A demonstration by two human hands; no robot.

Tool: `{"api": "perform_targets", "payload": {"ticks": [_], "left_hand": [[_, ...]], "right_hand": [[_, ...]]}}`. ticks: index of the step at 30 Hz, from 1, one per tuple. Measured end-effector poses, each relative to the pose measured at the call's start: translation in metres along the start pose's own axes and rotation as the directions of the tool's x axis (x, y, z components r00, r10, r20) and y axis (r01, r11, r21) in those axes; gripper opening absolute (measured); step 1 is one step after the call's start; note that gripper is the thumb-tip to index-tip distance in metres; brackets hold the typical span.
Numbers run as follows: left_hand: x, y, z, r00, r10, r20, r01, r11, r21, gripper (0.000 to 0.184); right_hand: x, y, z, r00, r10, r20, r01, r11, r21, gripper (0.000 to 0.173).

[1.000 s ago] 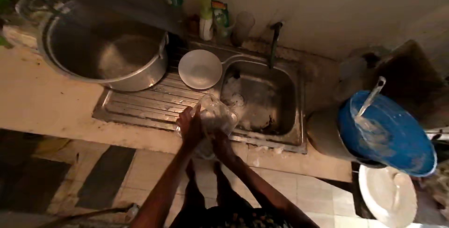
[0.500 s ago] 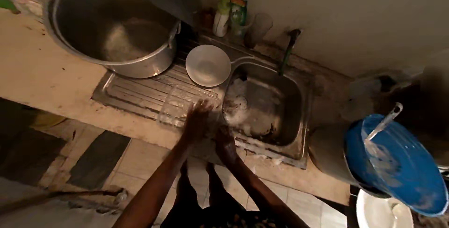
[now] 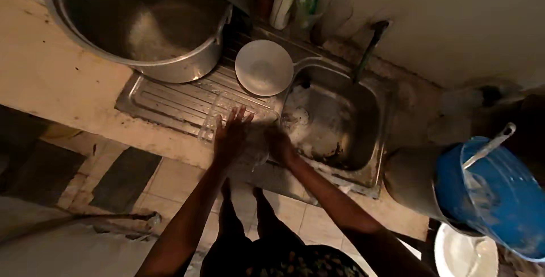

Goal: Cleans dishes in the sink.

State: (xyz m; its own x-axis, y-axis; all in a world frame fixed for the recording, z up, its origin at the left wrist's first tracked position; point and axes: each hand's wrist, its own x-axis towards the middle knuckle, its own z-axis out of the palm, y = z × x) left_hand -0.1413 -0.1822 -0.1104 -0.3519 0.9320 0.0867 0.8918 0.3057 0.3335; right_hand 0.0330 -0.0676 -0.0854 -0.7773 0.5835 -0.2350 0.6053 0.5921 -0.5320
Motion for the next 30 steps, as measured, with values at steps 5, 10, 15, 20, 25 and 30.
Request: {"api": "perform_targets", "payload": {"ticks": [5,10,15,20,25,30], "left_hand": [[0.003,0.005,-0.01,0.997,-0.04,0.06,0.045,0.995,-0.086,0.053],[0.003,0.004,-0.009,0.999,-0.009,0.037,0.015,0.988,-0.151,0.052],[0.007,0.004,-0.006,0.998,-0.064,0.021,0.066,0.987,-0.148,0.049],[0.007,0.005,0.0,0.998,-0.056,0.001,0.055,0.987,-0.151,0.047],[0.009,0.005,0.001,0.997,-0.07,0.029,0.073,0.989,-0.131,0.048],[0.005,0.006,0.001,0.998,-0.054,0.041,0.058,0.99,-0.125,0.049]], "right_hand": [[-0.009,-0.014,0.022,0.956,0.118,-0.269,-0.089,0.989,0.117,0.033],[0.016,-0.021,-0.016,0.974,0.004,-0.224,-0.031,0.993,-0.117,0.026],[-0.006,-0.019,0.024,0.916,0.05,-0.398,-0.133,0.974,-0.184,0.027],[0.028,-0.031,-0.01,0.922,0.033,-0.385,-0.153,0.946,-0.286,0.023],[0.016,-0.044,0.008,0.892,0.227,-0.39,-0.34,0.907,-0.249,0.025],[0.019,-0.05,-0.002,0.887,0.225,-0.402,-0.318,0.93,-0.183,0.026]]}}
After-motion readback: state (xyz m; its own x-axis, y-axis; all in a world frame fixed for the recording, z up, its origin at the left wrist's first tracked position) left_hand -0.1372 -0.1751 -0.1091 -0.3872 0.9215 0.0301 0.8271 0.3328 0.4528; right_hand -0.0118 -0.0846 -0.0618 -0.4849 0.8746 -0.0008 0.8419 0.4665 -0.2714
